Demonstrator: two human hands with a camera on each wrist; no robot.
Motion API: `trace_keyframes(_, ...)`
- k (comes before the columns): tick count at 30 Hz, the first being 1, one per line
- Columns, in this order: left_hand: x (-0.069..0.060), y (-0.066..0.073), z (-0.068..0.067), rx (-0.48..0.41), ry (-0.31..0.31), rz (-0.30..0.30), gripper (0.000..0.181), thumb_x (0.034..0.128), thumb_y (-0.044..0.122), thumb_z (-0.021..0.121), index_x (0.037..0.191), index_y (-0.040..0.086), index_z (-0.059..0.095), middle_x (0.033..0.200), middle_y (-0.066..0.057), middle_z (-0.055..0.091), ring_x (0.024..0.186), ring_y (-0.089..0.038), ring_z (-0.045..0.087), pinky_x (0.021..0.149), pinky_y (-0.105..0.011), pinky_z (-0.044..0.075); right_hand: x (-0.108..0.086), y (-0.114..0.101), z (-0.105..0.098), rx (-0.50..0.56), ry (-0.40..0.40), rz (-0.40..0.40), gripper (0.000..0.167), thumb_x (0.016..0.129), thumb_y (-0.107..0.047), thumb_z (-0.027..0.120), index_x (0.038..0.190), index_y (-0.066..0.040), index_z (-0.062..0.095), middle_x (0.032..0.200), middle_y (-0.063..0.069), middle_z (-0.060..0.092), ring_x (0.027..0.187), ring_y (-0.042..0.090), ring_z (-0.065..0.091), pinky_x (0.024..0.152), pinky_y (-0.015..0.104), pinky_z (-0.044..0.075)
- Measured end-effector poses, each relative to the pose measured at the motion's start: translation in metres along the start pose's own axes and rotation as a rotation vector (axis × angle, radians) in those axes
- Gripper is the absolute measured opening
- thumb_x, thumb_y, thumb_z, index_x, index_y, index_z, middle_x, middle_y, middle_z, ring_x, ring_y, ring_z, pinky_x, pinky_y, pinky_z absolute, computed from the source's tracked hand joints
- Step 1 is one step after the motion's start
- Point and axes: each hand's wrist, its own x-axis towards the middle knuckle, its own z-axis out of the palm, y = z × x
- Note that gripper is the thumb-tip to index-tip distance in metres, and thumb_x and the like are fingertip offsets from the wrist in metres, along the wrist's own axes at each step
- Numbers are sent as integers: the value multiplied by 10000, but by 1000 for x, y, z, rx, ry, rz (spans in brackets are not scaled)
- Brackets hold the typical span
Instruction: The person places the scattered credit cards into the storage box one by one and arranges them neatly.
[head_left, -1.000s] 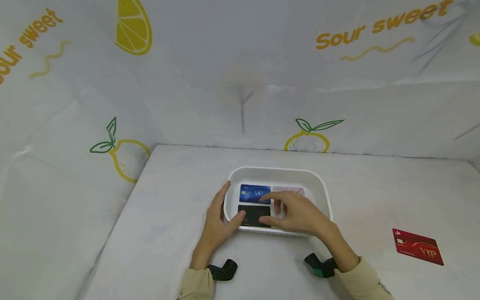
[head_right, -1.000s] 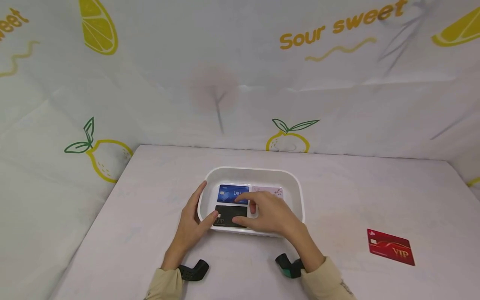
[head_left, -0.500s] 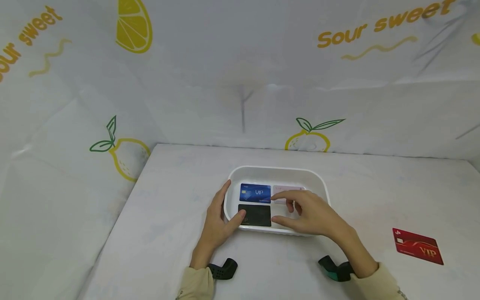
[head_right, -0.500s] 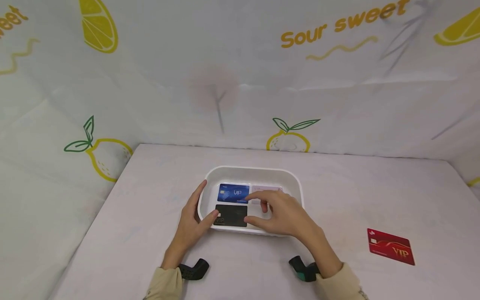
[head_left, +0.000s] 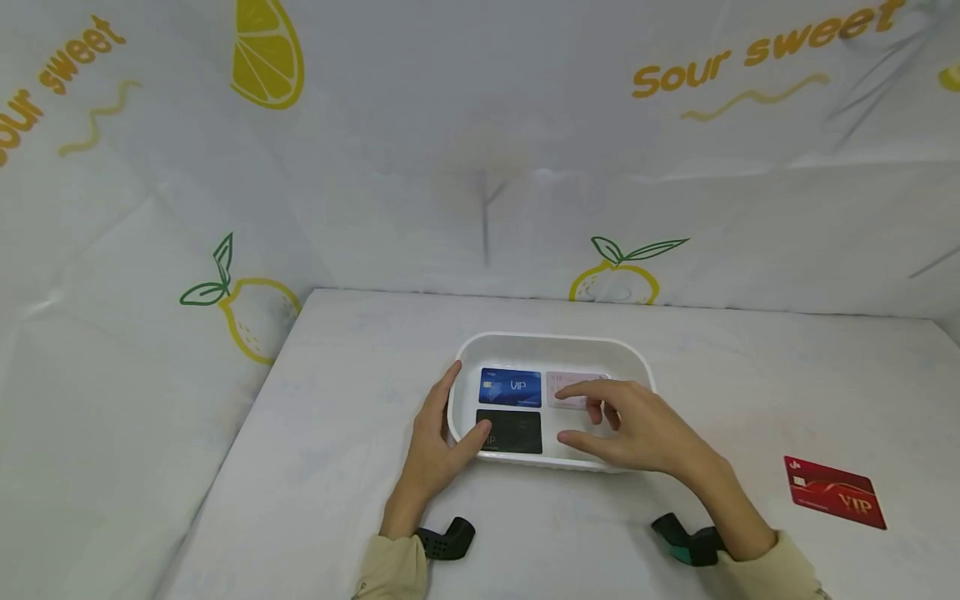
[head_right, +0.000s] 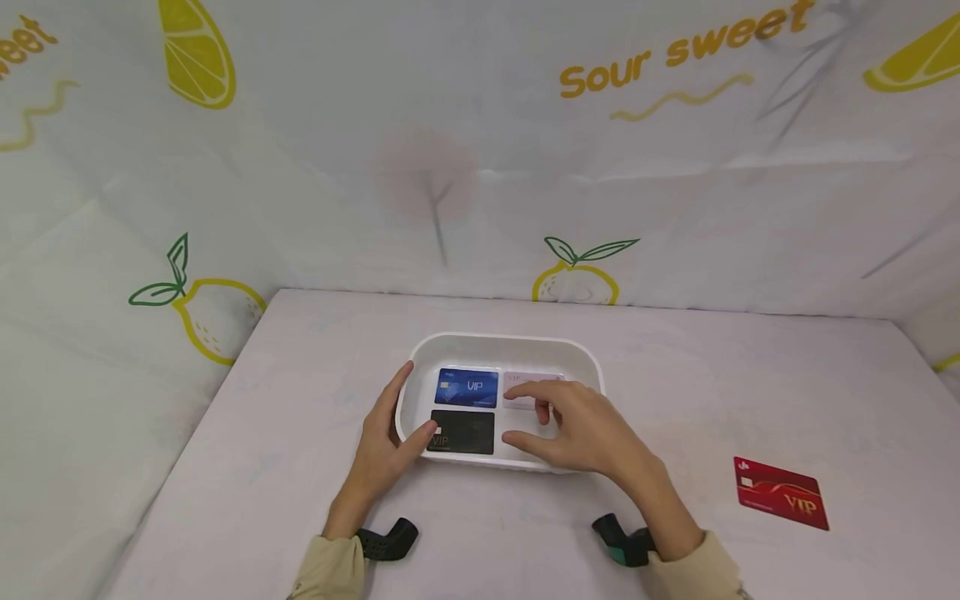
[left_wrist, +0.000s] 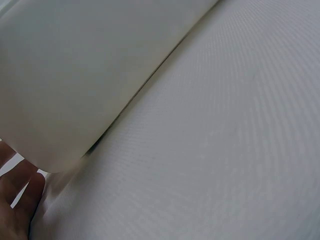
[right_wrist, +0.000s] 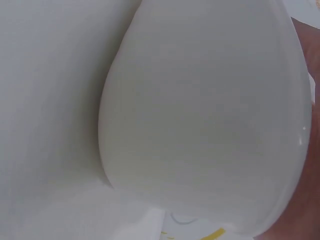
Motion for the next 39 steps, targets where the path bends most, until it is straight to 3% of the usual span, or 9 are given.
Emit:
trace_keyframes(11,0,0,0,-5,-2,-9,837,869,268,738,1593,106,349,1584,-151,459,1443,-319,484,1145,-534,446,-9,2,-11,5,44,-2,360,800,-308,870,1119,-181,762,709,-64,530,636,61,483,574,183,404)
trace_keyframes(22,0,-1,0,5,1,-13,832,870,274,735,1591,108,355,1586,-147,459,1453,-317,477,1156,-532,437,-21,2,-27,-6,111,-37,328,779,-235,885,1085,-214,767,734,-111,499,630,60,468,551,168,383)
trace_keyframes(39,0,0,1,8,2,-19,832,867,276,731,1593,119,355,1592,-147,451,1452,-321,476,1149,-558,436,-39,18,-31,-18,178,-61,357,732,-116,887,1052,-197,753,737,-113,511,623,23,444,545,167,387)
